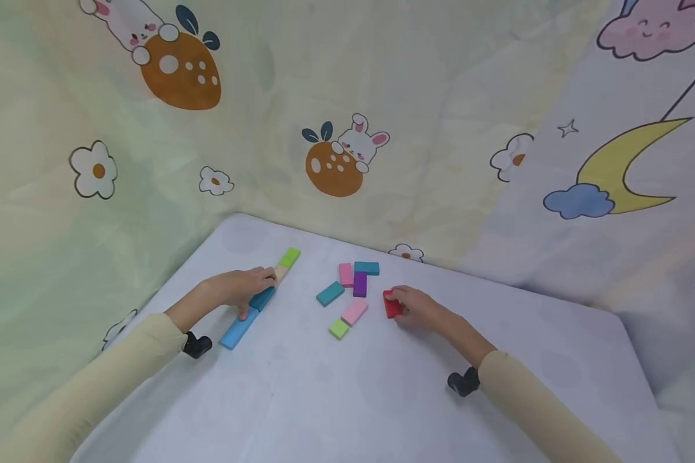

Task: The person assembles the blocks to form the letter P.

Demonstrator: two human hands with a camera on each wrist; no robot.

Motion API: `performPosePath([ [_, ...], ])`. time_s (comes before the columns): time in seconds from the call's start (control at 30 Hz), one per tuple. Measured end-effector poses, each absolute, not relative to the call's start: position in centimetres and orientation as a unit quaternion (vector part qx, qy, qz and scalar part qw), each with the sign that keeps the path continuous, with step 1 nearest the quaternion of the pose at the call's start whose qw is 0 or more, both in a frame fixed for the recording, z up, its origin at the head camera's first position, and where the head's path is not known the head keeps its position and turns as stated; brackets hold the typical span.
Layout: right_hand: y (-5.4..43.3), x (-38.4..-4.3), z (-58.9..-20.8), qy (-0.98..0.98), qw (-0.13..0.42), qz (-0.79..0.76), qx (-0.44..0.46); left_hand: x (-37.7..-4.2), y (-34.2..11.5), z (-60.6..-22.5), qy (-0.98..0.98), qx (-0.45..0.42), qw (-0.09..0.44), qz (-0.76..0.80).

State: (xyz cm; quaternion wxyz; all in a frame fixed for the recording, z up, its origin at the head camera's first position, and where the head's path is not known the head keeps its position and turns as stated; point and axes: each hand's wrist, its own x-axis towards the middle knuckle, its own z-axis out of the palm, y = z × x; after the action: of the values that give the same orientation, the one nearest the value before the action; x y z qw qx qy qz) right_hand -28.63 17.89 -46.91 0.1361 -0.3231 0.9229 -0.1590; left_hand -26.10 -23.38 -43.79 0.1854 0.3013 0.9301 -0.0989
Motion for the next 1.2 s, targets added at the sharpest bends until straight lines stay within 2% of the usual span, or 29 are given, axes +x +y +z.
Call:
performPosePath([
  [0.1,17.5,-29.7,-45.8,0.909,0.136,-0.206,-0.337,-26.0,-23.4,-43.6,0.93,0.304,0.185,-0.099],
  [0.23,14.4,-31.7,-44.1,0.898,0.106,-0.263,-0.337,-25.9,-23.3,-43.5,0.929,0.304,0.188,-0.091],
  [0.5,1.8,-37.5,-44.8,0.892,0.088,-0.322,-0.304,-26.3,-24.0,-43.6,0.934,0.283,0.192,-0.1],
  [0.63,-2.1,-39.8,-46.2,0.897,0.059,-0.309,-0.31,-26.7,-23.8,-44.0,0.931,0.287,0.205,-0.097],
  [0.73,-3.5,-40.5,-46.8,0.907,0.059,-0.295,-0.294,-26.9,-23.5,-44.3,0.927,0.295,0.208,-0.099],
  [1.0,-4.5,-40.4,-46.9,0.925,0.122,-0.284,-0.219,-26.9,-23.3,-44.4,0.93,0.284,0.206,-0.108],
  [1.2,-5.0,-40.4,-47.5,0.931,0.102,-0.27,-0.224,-26.9,-23.4,-44.4,0.93,0.286,0.205,-0.104],
])
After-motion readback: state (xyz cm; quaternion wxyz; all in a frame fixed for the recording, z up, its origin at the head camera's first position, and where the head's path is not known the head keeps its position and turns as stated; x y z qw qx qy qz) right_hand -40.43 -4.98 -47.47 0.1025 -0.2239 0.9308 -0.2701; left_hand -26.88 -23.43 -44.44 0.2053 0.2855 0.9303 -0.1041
